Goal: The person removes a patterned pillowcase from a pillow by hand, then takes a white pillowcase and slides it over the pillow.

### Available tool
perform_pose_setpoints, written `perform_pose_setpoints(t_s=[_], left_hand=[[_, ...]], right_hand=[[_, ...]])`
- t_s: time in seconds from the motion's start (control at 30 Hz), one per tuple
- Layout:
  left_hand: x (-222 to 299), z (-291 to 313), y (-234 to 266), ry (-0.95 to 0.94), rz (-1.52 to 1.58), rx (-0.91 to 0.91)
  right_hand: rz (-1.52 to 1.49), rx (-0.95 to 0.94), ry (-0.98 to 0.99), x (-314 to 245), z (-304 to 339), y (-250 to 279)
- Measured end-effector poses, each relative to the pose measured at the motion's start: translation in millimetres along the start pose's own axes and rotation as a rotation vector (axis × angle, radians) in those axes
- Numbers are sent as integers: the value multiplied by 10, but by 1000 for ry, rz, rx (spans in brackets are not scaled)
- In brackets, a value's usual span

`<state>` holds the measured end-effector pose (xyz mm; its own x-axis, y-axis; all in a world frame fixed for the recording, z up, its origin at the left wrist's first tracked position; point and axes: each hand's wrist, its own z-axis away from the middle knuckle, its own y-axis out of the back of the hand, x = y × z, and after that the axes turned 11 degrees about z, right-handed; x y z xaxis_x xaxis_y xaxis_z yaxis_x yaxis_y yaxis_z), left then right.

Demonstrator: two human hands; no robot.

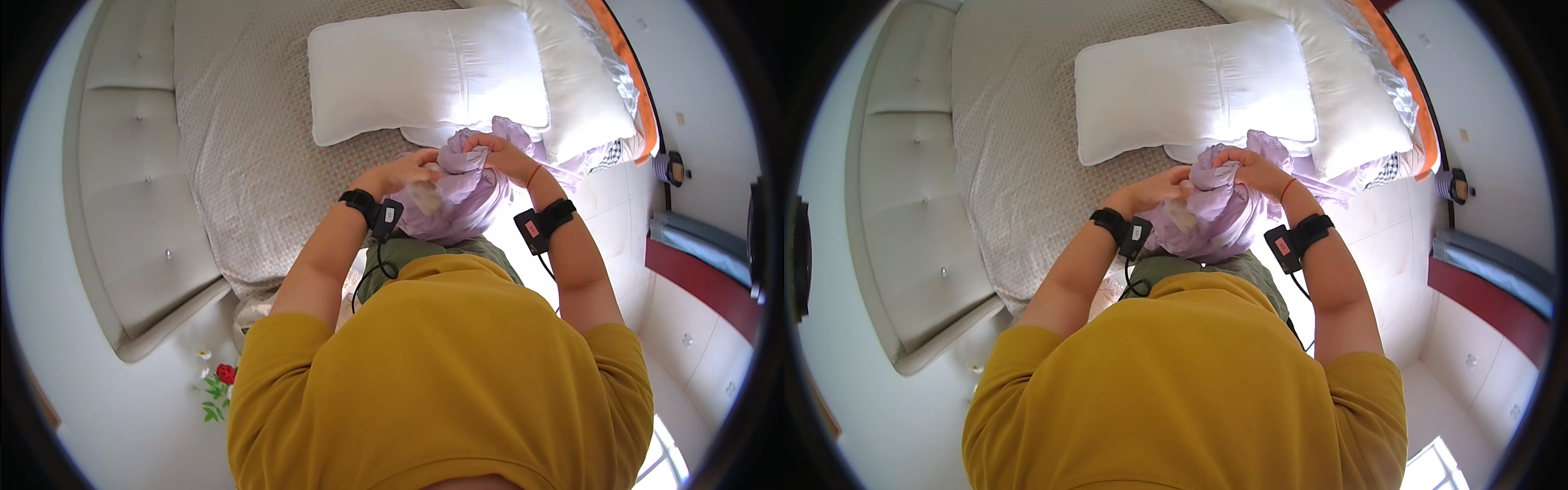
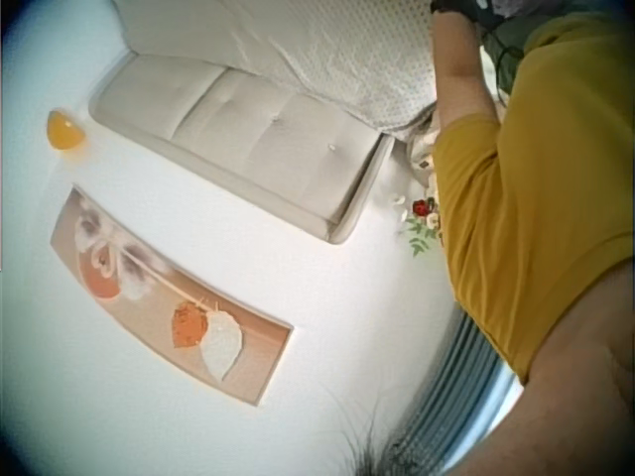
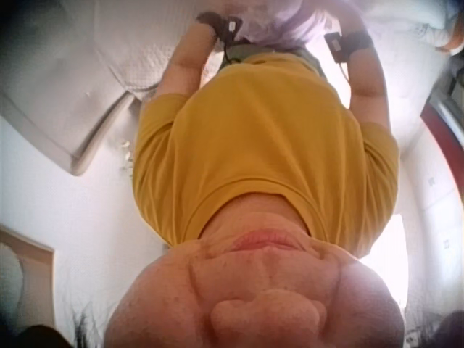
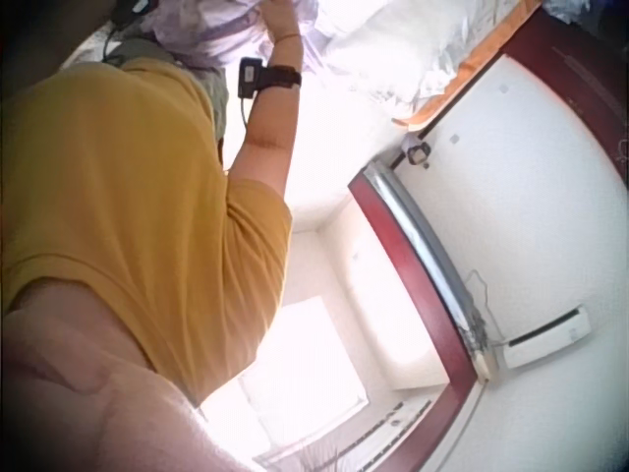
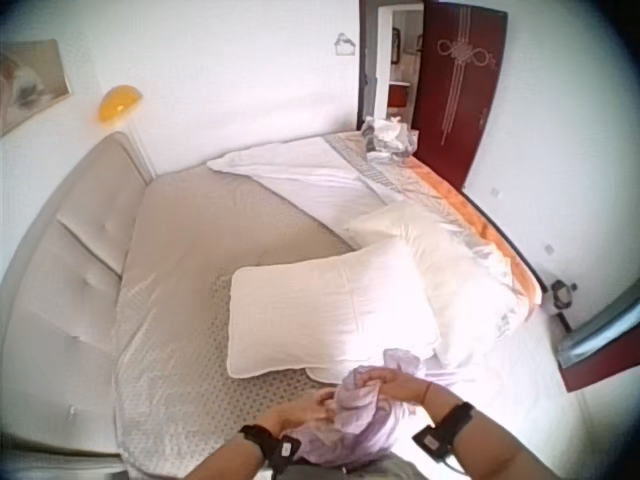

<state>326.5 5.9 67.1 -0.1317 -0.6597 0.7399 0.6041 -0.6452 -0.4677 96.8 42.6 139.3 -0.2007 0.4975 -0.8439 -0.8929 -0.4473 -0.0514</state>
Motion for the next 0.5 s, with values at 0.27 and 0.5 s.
perform_pose_setpoints(t_s=[0.27, 0.5], left_hand=[[48, 328, -120, -203, 101, 239], [35, 717, -352, -699, -441, 447]], right_hand=[[-143, 5, 68, -268, -238, 88], [-175, -536, 171, -864, -409, -332]])
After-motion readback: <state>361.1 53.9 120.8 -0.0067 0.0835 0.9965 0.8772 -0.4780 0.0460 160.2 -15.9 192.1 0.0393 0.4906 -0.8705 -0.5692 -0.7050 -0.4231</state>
